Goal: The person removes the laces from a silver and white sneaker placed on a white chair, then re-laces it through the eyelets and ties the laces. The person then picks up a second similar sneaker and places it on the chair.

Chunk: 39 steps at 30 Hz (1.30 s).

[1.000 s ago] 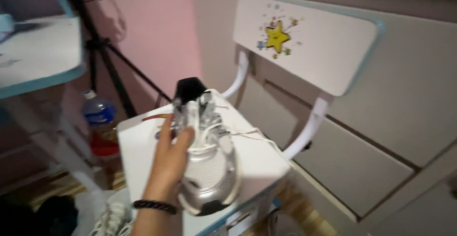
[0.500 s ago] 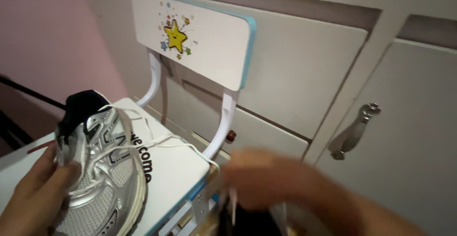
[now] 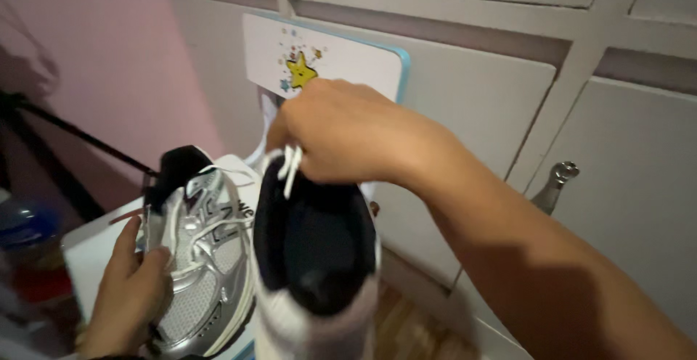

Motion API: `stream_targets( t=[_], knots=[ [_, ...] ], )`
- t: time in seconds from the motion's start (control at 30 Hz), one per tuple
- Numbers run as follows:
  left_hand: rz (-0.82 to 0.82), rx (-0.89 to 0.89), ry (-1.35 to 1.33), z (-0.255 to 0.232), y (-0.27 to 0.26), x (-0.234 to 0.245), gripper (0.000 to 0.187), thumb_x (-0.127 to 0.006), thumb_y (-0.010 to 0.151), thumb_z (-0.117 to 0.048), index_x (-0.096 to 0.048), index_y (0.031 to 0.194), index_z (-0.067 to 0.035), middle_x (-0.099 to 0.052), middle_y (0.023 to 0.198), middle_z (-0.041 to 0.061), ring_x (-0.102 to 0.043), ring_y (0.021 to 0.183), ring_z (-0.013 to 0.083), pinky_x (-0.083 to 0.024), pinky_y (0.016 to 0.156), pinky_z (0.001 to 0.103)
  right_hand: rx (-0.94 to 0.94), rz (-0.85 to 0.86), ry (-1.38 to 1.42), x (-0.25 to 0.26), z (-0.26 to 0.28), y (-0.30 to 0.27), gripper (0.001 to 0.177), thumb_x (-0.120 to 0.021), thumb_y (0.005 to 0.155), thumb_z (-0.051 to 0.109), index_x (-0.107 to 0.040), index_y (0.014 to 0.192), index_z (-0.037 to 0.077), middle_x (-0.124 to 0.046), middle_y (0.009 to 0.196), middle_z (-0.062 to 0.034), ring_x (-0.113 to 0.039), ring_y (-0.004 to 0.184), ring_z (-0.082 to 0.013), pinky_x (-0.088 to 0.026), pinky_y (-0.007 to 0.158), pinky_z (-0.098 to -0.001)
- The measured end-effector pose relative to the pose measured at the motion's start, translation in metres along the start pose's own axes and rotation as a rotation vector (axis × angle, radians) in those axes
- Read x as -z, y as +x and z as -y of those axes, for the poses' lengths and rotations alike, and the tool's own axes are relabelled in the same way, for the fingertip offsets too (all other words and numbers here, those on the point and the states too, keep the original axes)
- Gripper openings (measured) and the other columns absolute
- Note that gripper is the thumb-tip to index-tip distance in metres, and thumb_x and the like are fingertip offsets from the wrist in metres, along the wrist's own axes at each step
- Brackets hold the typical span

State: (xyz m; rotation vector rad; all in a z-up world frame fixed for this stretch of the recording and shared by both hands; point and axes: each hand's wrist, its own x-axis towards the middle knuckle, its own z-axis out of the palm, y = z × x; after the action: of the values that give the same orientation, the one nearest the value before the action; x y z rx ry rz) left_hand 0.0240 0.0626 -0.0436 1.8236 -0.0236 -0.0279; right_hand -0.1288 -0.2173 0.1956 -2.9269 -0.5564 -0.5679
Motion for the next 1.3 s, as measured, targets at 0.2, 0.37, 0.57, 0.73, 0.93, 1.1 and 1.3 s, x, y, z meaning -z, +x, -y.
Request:
stream_targets(
  t=[0.2, 0.37, 0.57, 0.73, 0.93, 1.1, 1.3],
  knots=[
    [-0.153, -0.197, -0.245, -0.043, -0.025, 0.038, 0.064, -0.047, 0.094, -0.005, -0.041, 0.158, -0.005, -0.065, 0.089, 0.003, -0.054, 0.062, 0.0088, -0.041, 0.052, 0.027, 0.061, -0.220, -0.091, -0.051, 0.009, 0.038, 0.045, -0.065, 0.073, 0.001, -0.080, 0.105, 0.029, -0.072, 0.093, -0.0080, -0.069, 0.090, -0.0313, -0.054, 0.071, -0.0463],
    [-0.319, -0.489, -0.018, -0.095, -0.077, 0.077, 0.064, -0.046, 0.102, -0.006, -0.039, 0.166, -0.006, -0.061, 0.091, 0.006, -0.051, 0.061, 0.0097, -0.039, 0.048, 0.029, 0.023, -0.383, 0.008, -0.103, 0.015, 0.068, 0.043, -0.064, 0.076, 0.001, -0.079, 0.107, 0.026, -0.071, 0.097, -0.0042, -0.067, 0.095, -0.0308, -0.054, 0.073, -0.0449],
    [-0.460, -0.502, -0.027, -0.133, -0.105, 0.098, 0.064, -0.046, 0.102, -0.008, -0.033, 0.164, -0.005, -0.063, 0.110, 0.008, -0.056, 0.072, 0.0112, -0.045, 0.059, 0.028, -0.003, -0.384, -0.028, -0.155, 0.016, 0.101, 0.036, -0.061, 0.080, 0.006, -0.079, 0.104, 0.026, -0.071, 0.100, -0.0026, -0.067, 0.101, -0.0296, -0.055, 0.079, -0.0451],
    [-0.408, -0.502, 0.029, -0.122, -0.096, 0.099, 0.063, -0.046, 0.098, -0.009, -0.034, 0.160, -0.004, -0.059, 0.123, 0.009, -0.062, 0.082, 0.0118, -0.050, 0.069, 0.028, -0.115, -0.245, -0.068, -0.187, 0.004, 0.113, 0.032, -0.061, 0.084, 0.012, -0.079, 0.105, 0.029, -0.071, 0.101, -0.0020, -0.066, 0.101, -0.0287, -0.055, 0.081, -0.0442],
    [-0.226, -0.113, -0.010, -0.088, -0.068, 0.099, 0.067, -0.050, 0.102, -0.011, -0.038, 0.168, -0.018, -0.069, 0.093, 0.018, -0.053, 0.062, 0.0188, -0.043, 0.053, 0.036, -0.121, -0.230, -0.059, -0.186, -0.030, 0.107, 0.027, -0.062, 0.085, 0.015, -0.081, 0.100, 0.026, -0.073, 0.103, -0.0009, -0.066, 0.104, -0.0272, -0.054, 0.087, -0.0421],
    [-0.238, 0.008, 0.044, -0.037, -0.031, 0.091, 0.061, -0.051, 0.095, -0.012, -0.040, 0.155, -0.019, -0.067, 0.089, 0.008, -0.056, 0.060, 0.0142, -0.046, 0.055, 0.030, -0.171, -0.142, -0.038, -0.175, -0.031, 0.099, 0.038, -0.059, 0.086, 0.005, -0.081, 0.106, 0.029, -0.073, 0.106, -0.0011, -0.065, 0.106, -0.0268, -0.053, 0.091, -0.0400],
    [-0.142, -0.166, -0.141, -0.021, -0.012, 0.108, 0.065, -0.051, 0.094, -0.013, -0.045, 0.159, -0.015, -0.069, 0.127, 0.013, -0.066, 0.101, 0.0177, -0.050, 0.083, 0.026, -0.169, 0.319, -0.128, -0.141, 0.006, 0.116, 0.083, -0.067, 0.076, -0.002, -0.054, 0.149, 0.036, -0.029, 0.165, -0.0114, -0.028, 0.145, -0.0450, -0.028, 0.109, -0.0694]
  ],
)
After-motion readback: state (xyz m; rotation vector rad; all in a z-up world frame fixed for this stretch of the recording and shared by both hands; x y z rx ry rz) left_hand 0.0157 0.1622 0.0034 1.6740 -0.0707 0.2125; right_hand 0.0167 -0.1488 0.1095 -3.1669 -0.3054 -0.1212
